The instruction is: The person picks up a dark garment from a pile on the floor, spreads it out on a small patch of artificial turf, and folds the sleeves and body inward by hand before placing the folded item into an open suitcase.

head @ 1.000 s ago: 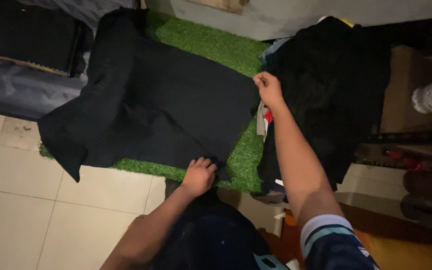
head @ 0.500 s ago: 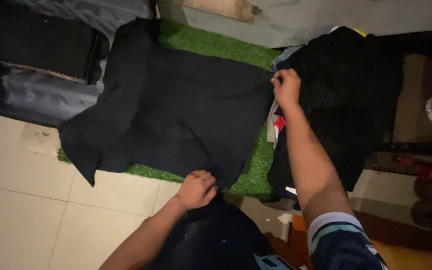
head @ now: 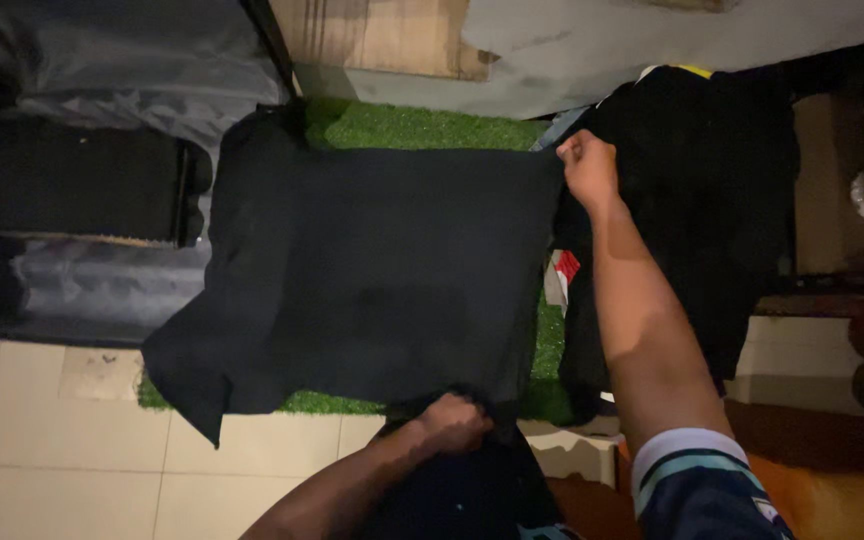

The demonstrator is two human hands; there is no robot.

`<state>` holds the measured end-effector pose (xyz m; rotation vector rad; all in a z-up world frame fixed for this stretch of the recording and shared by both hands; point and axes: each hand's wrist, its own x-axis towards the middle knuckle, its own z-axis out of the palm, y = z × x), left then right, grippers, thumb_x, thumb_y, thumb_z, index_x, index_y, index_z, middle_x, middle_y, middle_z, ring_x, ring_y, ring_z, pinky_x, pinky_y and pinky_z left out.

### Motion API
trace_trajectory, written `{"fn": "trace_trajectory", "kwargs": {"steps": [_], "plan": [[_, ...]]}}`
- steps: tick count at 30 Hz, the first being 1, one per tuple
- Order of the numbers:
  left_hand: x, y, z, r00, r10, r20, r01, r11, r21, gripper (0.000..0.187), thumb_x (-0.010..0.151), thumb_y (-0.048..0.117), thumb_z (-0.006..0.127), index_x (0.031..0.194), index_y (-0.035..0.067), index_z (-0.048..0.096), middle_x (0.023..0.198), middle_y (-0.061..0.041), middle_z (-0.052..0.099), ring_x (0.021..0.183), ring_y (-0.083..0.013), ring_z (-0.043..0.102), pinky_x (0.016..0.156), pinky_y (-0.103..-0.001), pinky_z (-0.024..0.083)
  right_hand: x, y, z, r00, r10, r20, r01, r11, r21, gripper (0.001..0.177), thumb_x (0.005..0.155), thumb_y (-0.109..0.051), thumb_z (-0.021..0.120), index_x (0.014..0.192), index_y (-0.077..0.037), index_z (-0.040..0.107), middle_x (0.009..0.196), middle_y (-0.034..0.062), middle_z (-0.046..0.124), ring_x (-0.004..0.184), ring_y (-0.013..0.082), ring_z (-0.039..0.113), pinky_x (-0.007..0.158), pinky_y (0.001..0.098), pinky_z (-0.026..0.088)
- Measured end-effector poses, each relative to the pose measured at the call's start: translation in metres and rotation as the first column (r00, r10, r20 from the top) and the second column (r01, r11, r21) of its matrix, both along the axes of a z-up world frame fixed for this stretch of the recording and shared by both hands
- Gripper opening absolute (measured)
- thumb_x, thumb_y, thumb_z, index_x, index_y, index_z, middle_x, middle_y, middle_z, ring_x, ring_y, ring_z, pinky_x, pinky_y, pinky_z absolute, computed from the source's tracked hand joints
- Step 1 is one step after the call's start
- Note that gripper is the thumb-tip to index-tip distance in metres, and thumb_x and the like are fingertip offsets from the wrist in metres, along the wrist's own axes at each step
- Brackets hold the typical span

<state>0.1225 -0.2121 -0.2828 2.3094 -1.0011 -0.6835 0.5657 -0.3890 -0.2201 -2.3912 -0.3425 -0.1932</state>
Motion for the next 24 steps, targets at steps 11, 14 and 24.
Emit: {"fn": "trace_trajectory", "kwargs": {"steps": [11,14,24], "plan": [[0.111,0.051,0.042,0.947,0.269,-0.174,-0.302,0.931,-0.207,0.013,0.081,0.023,0.070,0.090,0.014,0.075,0.090,-0.012,0.076,0.085,-0.0313,0.072,0.078,-0.045,0.058,-0.024,0.006,0.025,0.959,0.278,-0.048,-0.278,0.961,-0.002,0.012,0.098,-0.009,0.071,0.099,-0.002,0.062,0.086,0.0158,0.065,0.078,0.0313,0.065,0.071,0.0399,0.051],[0.195,0.069,0.084,0.844,0.513,0.156,-0.420,0.813,-0.404,0.010,0.082,0.017,0.068,0.089,0.010,0.070,0.091,-0.016,0.070,0.086,-0.0364,0.068,0.077,-0.048,0.056,-0.035,0.014,0.031,0.952,0.295,-0.076,-0.290,0.954,0.078,0.013,0.097,-0.010,0.072,0.099,-0.002,0.062,0.084,0.0121,0.066,0.074,0.0227,0.064,0.070,0.0355,0.051],[0.357,0.055,0.133,0.635,0.699,0.328,-0.462,0.684,-0.564,0.030,0.076,0.021,0.081,0.100,0.006,0.072,0.095,-0.015,0.070,0.092,-0.0395,0.066,0.076,-0.048,0.051,-0.039,0.026,0.035,0.930,0.271,-0.247,-0.139,0.885,0.445,0.019,0.094,-0.007,0.077,0.099,-0.003,0.059,0.077,-0.0017,0.061,0.070,0.0050,0.057,0.065,0.0257,0.050]]}}
